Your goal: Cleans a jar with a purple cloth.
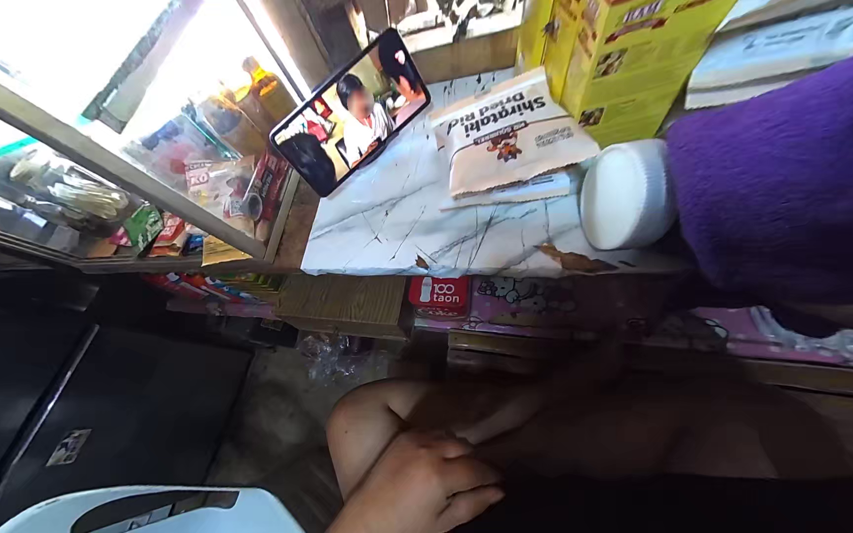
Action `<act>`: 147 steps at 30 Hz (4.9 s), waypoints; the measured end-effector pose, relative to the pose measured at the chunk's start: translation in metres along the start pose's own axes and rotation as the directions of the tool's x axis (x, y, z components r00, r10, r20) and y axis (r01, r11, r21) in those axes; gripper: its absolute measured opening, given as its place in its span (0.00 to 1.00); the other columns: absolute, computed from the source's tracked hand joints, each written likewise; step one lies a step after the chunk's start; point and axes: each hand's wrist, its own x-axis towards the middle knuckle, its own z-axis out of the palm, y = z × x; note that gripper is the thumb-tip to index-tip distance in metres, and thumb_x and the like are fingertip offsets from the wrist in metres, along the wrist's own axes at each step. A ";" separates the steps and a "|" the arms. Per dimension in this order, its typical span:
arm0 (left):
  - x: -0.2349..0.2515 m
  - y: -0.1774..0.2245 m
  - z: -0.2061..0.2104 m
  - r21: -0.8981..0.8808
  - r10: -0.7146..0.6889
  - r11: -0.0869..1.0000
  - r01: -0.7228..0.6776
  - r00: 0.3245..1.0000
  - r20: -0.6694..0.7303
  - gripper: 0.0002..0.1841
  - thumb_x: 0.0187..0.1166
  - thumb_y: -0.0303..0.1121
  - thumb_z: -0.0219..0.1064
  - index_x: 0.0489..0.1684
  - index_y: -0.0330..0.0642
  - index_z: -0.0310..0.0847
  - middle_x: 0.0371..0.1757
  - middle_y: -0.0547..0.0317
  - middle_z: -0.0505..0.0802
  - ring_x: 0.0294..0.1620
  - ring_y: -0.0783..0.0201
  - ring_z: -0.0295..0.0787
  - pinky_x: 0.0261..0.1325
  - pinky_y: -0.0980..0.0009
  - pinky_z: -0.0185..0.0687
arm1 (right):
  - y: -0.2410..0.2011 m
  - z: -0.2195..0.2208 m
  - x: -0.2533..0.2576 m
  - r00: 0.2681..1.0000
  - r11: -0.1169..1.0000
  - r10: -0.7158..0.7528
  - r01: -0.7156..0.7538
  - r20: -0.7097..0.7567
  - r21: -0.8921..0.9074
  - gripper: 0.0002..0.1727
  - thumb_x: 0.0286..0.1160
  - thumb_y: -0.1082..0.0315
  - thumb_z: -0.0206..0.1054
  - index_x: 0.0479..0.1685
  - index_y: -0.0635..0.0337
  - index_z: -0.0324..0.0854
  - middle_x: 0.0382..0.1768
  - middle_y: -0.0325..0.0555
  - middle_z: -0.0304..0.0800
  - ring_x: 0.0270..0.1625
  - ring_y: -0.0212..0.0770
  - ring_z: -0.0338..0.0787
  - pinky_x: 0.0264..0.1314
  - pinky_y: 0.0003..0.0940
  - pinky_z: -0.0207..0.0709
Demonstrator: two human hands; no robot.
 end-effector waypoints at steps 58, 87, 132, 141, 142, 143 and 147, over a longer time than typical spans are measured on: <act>0.237 0.007 -0.102 -0.066 0.147 0.982 -0.179 0.930 -0.336 0.47 0.69 0.45 0.80 0.90 0.43 0.57 0.72 0.46 0.86 0.69 0.49 0.85 0.69 0.52 0.81 | -0.056 0.009 0.015 0.982 1.000 -0.001 0.004 -0.190 0.018 0.41 0.67 0.60 0.79 0.81 0.58 0.64 0.76 0.31 0.76 0.78 0.15 0.71 0.84 0.20 0.63; 0.237 0.007 -0.106 -0.115 0.140 0.977 -0.179 0.949 -0.282 0.49 0.60 0.30 0.83 0.89 0.48 0.60 0.74 0.49 0.84 0.70 0.51 0.84 0.67 0.52 0.83 | -0.039 0.008 0.002 0.968 0.973 -0.228 0.223 -0.109 -0.054 0.28 0.74 0.57 0.73 0.75 0.32 0.71 0.75 0.27 0.82 0.83 0.33 0.74 0.88 0.39 0.65; 0.232 0.004 -0.110 -0.315 0.152 0.930 -0.191 0.978 -0.144 0.38 0.73 0.49 0.75 0.80 0.37 0.68 0.61 0.43 0.90 0.58 0.54 0.90 0.58 0.52 0.87 | -0.066 0.007 0.021 0.957 0.994 -0.089 0.102 -0.277 0.032 0.54 0.52 0.63 0.87 0.85 0.43 0.57 0.78 0.21 0.72 0.81 0.19 0.69 0.87 0.26 0.62; 0.233 0.007 -0.111 -0.305 0.090 0.943 -0.133 0.985 -0.150 0.37 0.74 0.52 0.73 0.78 0.38 0.69 0.57 0.46 0.90 0.56 0.56 0.91 0.55 0.52 0.87 | -0.056 0.008 0.030 0.951 0.994 -0.069 0.091 -0.300 0.060 0.48 0.54 0.67 0.84 0.80 0.52 0.61 0.75 0.25 0.75 0.79 0.20 0.72 0.85 0.25 0.65; 0.233 0.007 -0.111 -0.306 0.084 0.944 -0.127 0.985 -0.151 0.37 0.74 0.52 0.73 0.77 0.38 0.70 0.57 0.46 0.90 0.56 0.56 0.91 0.55 0.52 0.87 | -0.056 0.010 0.032 0.943 0.992 -0.056 0.090 -0.327 0.091 0.44 0.57 0.71 0.81 0.79 0.52 0.63 0.73 0.24 0.77 0.78 0.21 0.74 0.84 0.26 0.68; 0.233 0.007 -0.111 -0.307 0.077 0.944 -0.119 0.986 -0.147 0.36 0.74 0.53 0.73 0.77 0.39 0.70 0.57 0.47 0.90 0.56 0.56 0.91 0.55 0.52 0.87 | -0.055 0.012 0.033 0.937 0.989 -0.044 0.089 -0.347 0.116 0.41 0.60 0.73 0.78 0.78 0.54 0.64 0.72 0.25 0.78 0.76 0.22 0.76 0.82 0.28 0.70; 0.233 0.007 -0.112 -0.311 0.053 0.946 -0.093 0.989 -0.135 0.35 0.74 0.53 0.73 0.75 0.40 0.71 0.55 0.48 0.91 0.54 0.57 0.91 0.54 0.52 0.87 | -0.056 0.015 0.037 0.922 0.983 0.012 0.060 -0.387 0.174 0.39 0.63 0.75 0.73 0.78 0.65 0.59 0.70 0.33 0.78 0.73 0.25 0.78 0.79 0.29 0.73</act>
